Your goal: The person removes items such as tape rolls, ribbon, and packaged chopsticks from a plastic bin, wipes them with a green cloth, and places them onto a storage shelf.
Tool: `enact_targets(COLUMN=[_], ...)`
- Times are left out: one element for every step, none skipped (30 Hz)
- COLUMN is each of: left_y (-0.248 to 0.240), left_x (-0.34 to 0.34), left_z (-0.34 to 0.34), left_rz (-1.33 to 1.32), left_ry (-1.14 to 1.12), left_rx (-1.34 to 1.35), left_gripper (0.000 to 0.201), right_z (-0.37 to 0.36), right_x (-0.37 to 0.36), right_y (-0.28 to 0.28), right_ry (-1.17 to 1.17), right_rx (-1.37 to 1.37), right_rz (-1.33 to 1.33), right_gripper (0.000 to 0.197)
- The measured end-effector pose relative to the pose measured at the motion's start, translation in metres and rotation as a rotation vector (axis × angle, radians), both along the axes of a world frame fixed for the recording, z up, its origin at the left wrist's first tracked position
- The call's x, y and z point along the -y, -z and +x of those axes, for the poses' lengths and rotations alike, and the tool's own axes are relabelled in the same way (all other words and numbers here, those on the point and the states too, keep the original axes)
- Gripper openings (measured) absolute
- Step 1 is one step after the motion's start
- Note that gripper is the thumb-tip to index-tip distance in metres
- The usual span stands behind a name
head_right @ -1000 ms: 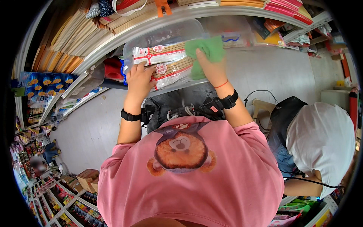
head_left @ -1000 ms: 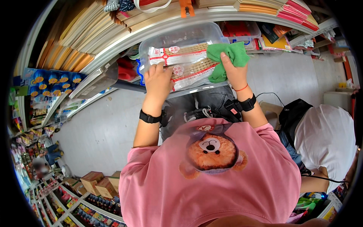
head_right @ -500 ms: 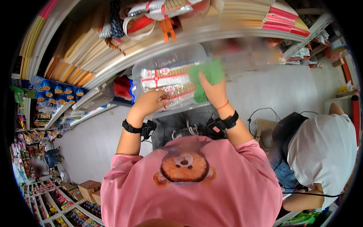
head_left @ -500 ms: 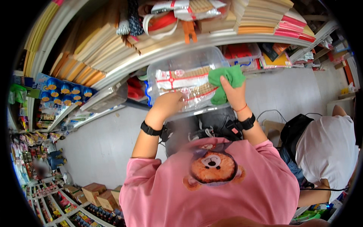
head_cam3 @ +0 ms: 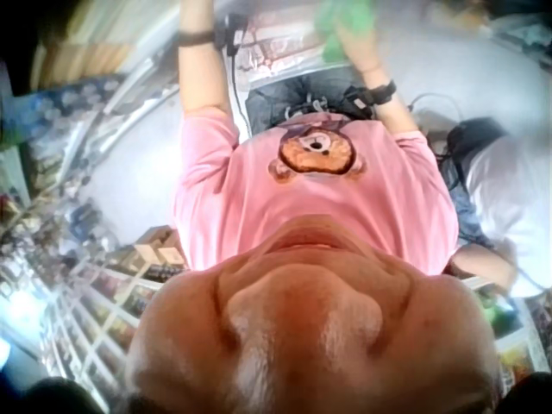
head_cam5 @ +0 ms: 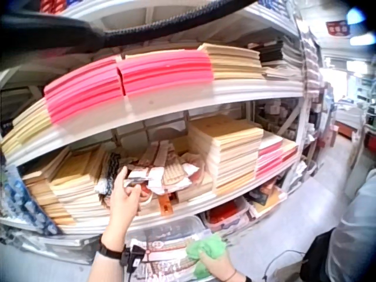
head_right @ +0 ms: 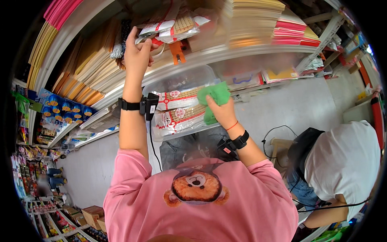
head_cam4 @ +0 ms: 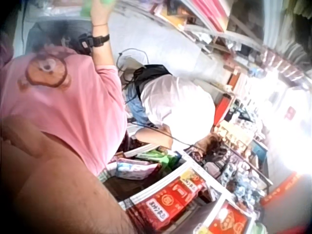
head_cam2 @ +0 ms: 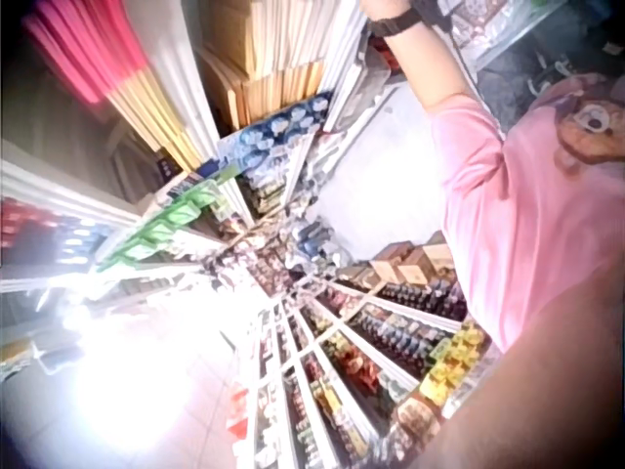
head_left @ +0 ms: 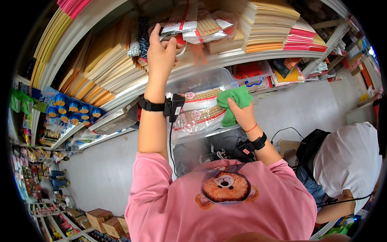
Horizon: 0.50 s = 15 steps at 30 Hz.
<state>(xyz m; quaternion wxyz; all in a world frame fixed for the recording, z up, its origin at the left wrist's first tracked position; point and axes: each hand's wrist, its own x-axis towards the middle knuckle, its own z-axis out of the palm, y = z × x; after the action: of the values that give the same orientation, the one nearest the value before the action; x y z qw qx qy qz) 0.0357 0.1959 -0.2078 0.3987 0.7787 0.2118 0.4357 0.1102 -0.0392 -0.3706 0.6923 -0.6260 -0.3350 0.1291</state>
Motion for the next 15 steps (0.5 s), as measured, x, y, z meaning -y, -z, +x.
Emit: enact_targets(left_y=[-0.002, -0.003, -0.003, -0.003, -0.001, 0.000, 0.003, 0.008, 0.012, 0.016, 0.020, 0.024, 0.028, 0.032, 0.035], left_x=[-0.005, -0.008, -0.009, -0.009, -0.009, -0.010, -0.012, -0.013, -0.014, -0.013, -0.009, -0.005, 0.000, 0.005, 0.011], left_z=[0.003, 0.006, 0.009, 0.010, 0.012, 0.012, 0.010, 0.007, 0.004, -0.002, -0.010, -0.018, -0.028, -0.035, -0.046], left_rz=[-0.034, -0.067, -0.083, -0.080, -0.082, -0.083, -0.107, -0.136, -0.164, -0.229, -0.295, -0.361, -0.442, -0.481, -0.512], left_ry=[-0.001, -0.001, 0.005, -0.004, -0.011, -0.020, 0.014, 0.049, 0.082, 0.097, 0.112, 0.130, 0.117, 0.122, 0.119], left_rx=[-0.061, -0.127, -0.122, -0.090, -0.061, -0.030, 0.055, 0.142, 0.229, 0.314, 0.398, 0.481, 0.481, 0.502, 0.525], left_gripper=[0.041, 0.038, 0.029, 0.026, 0.023, 0.020, 0.019, 0.018, 0.018, 0.017, 0.016, 0.015, 0.017, 0.018, 0.020], right_z=[0.000, -0.001, -0.001, -0.001, -0.001, -0.001, -0.001, -0.001, -0.001, -0.001, -0.001, -0.001, -0.001, 0.000, 0.001], right_x=[0.000, 0.000, 0.001, 0.001, 0.001, 0.001, 0.001, 0.001, 0.001, 0.001, 0.001, 0.001, 0.000, 0.001, 0.001], right_y=[-0.001, -0.001, -0.003, -0.004, -0.003, -0.003, -0.002, -0.003, -0.004, -0.005, -0.005, -0.004, -0.004, -0.003, -0.003], right_ry=[0.005, -0.002, -0.009, -0.019, -0.020, -0.023, -0.029, -0.028, -0.029, -0.032, -0.033, -0.032, -0.031, -0.018, -0.016], right_rx=[0.006, 0.001, -0.003, -0.008, -0.011, -0.014, -0.017, 0.004, 0.025, 0.046, 0.040, 0.034, 0.028, 0.040, 0.053], right_rz=[0.006, -0.006, -0.018, -0.029, -0.028, -0.026, -0.023, -0.026, -0.028, -0.029, -0.028, -0.029, -0.029, -0.040, -0.046], right_gripper=[0.023, 0.022, 0.021, 0.021, 0.021, 0.021, 0.021, 0.021, 0.021, 0.021, 0.021, 0.021, 0.021, 0.021, 0.021])
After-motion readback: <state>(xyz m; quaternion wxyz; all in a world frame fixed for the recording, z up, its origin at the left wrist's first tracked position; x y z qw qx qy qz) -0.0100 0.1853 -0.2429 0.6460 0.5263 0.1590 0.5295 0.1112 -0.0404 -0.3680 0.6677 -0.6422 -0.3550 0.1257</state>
